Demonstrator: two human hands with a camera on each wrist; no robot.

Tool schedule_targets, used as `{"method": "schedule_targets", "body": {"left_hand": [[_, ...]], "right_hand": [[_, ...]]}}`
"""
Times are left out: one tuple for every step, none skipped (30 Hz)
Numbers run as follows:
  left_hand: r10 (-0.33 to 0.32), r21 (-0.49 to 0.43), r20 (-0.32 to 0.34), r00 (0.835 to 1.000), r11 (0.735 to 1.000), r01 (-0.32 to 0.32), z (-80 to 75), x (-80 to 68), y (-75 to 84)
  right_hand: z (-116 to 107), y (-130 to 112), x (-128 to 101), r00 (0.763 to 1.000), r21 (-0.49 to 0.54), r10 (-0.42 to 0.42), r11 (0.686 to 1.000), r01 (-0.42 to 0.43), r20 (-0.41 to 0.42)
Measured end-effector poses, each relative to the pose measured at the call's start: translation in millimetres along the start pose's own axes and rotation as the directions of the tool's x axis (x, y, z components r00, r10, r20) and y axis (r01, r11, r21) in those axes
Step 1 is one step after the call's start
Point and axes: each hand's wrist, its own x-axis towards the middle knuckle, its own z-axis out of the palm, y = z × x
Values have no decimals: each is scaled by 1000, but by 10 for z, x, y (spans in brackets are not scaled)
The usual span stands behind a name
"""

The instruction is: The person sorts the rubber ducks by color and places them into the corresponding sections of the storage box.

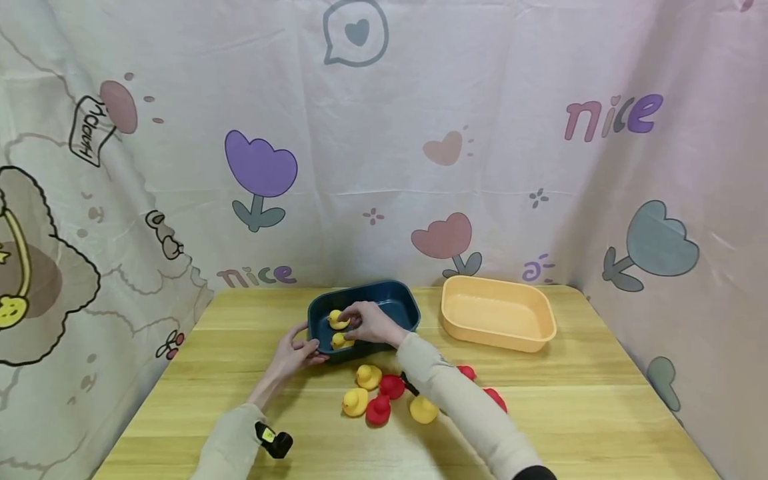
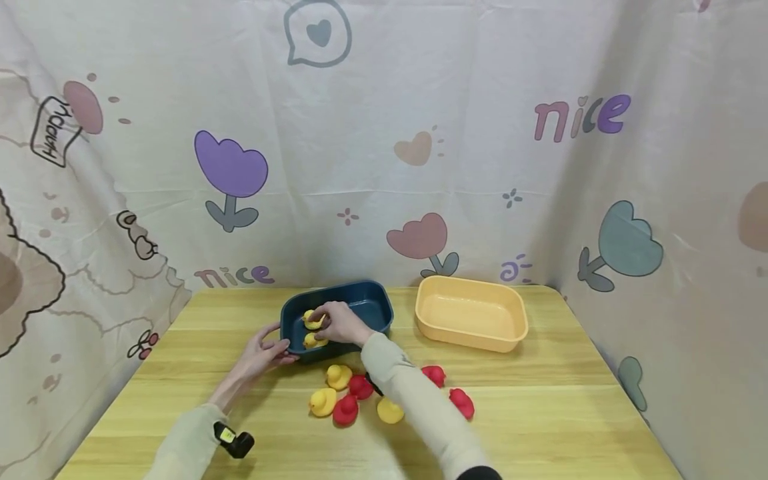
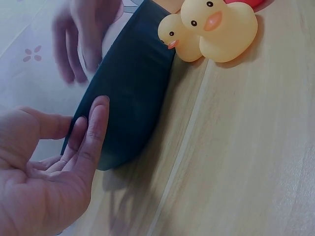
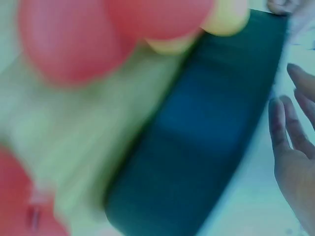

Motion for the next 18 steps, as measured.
{"method": "schedule_targets", "body": {"left_hand": [[2,1,-3,1000,1000,-2,-6,-7,1],[6,4,-4,1000,1000,-6,-12,-15,4],[9,7,-5,1000,1000,-9,-15,-21,6],[12,14,-2,1000,1000,-12,-19,-27,7],[12,17,1,1000,1000,-12,-22,-32,9],[14,24,5,1000,1000,-14,-24,-36,11],[13,23,4,1000,1000,-13,-23,-38,12],[13,22,6,1000,1000,-14,-23,-39,13],[12,21,7,1000,1000,-12,-22,-38,13],[12,23,10,1000,1000,-12,-21,-38,13],[13,21,9,1000,1000,-13,-19,-36,13],[15,22,9,1000,1000,-16,-17,-34,11],[17,19,7,1000,1000,-17,-14,-31,10],[18,17,8,1000,1000,-18,-12,-28,6],[21,18,8,1000,1000,-21,-11,-24,2],[24,18,11,1000,1000,-24,-12,-18,-5],[31,15,14,999,999,-32,-13,-14,-12],[38,15,16,999,999,-38,-16,-7,-21]], "right_hand": [[-66,-31,-69,999,1,-36,999,36,-5],[-130,-52,-145,997,-8,-73,997,73,-6],[-191,-65,-230,994,-6,-108,994,108,-7],[-251,-70,-325,991,-4,-137,991,137,-4],[-305,-65,-424,987,-3,-158,987,158,-2],[-355,-53,-528,984,-1,-177,984,177,3],[-399,-32,-633,983,-3,-185,983,185,4],[-437,-4,-740,983,4,-186,983,186,6],[-476,22,-848,984,10,-180,984,180,9],[-511,54,-951,986,9,-165,986,165,13],[-542,86,-1051,990,12,-143,990,143,16],[-570,119,-1146,993,17,-119,993,119,19],[-590,163,-1233,995,20,-98,995,97,18],[-604,211,-1313,997,22,-79,997,79,14],[-622,249,-1392,998,25,-56,998,56,9],[-633,291,-1462,999,38,-39,999,39,1],[-642,330,-1526,999,53,-34,998,34,-10],[-648,366,-1585,999,73,-28,997,29,-18]]}}
